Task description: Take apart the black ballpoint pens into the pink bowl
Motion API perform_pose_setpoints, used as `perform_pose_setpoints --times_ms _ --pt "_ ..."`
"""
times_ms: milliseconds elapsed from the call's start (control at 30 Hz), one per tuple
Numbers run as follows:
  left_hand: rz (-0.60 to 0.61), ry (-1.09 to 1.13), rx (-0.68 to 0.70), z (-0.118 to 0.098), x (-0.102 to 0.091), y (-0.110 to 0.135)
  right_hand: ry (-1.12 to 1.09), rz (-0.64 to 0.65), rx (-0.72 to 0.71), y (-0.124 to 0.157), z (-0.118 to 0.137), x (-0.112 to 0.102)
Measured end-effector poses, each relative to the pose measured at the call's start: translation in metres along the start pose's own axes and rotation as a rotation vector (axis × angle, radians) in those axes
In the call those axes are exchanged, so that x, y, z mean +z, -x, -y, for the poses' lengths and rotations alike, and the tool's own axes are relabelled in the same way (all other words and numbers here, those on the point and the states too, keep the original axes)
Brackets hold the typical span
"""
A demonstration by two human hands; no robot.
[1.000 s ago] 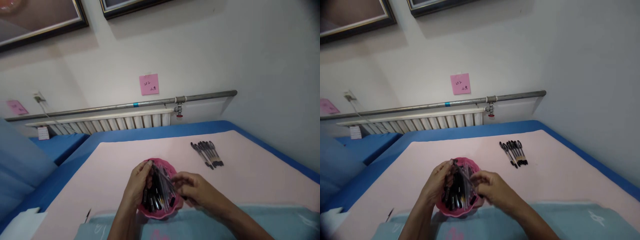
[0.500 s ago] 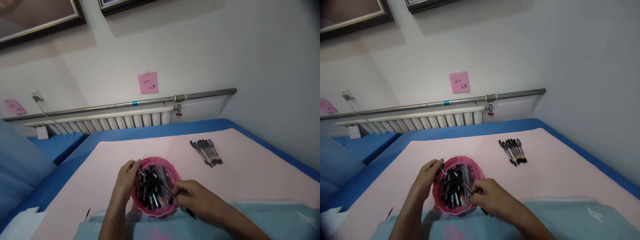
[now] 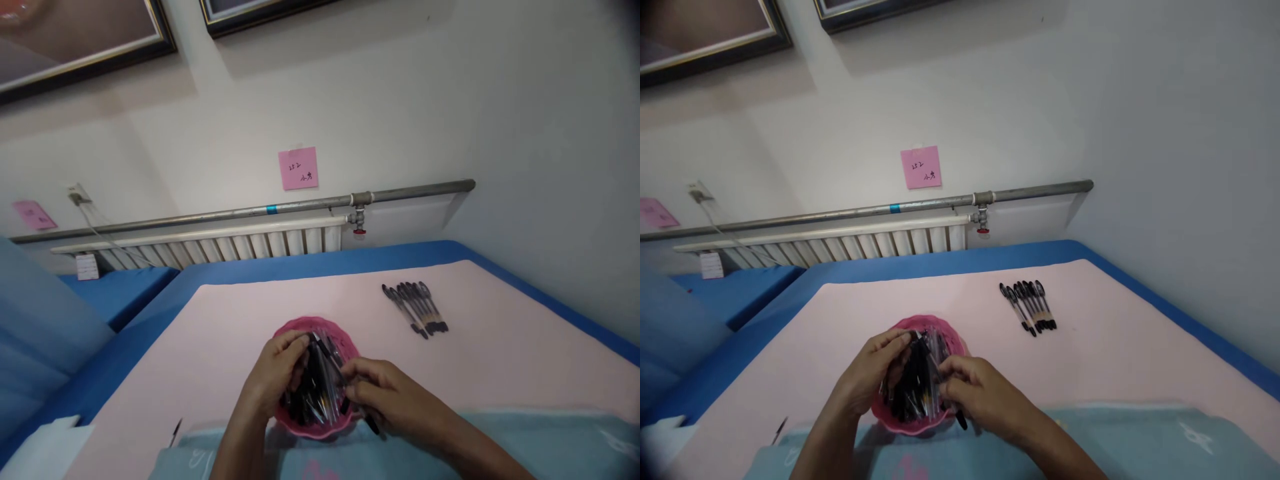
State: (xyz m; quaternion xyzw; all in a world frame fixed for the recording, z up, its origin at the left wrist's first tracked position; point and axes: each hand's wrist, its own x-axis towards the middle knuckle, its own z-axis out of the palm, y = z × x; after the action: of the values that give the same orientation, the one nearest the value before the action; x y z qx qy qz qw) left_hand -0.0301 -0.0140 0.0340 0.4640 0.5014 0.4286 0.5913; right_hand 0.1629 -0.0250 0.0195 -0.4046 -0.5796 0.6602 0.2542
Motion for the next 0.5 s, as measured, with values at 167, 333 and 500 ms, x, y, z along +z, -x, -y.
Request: perform_pose_setpoints --times_ms 167,333,500 --pt "0.158 0.247 -0.043 0.0 0.011 0.002 -0.063 0.014 0.007 -0.002 -0.002 0.005" --pt "0.146 0.313 -0.056 0.002 0.01 0.001 -0.13 0.053 0.022 -0.002 -0.003 0.01" --pt "0.077 0.336 -0.006 0.0 0.008 0.0 -0.142 0.055 0.028 -0.001 -0.001 0.012"
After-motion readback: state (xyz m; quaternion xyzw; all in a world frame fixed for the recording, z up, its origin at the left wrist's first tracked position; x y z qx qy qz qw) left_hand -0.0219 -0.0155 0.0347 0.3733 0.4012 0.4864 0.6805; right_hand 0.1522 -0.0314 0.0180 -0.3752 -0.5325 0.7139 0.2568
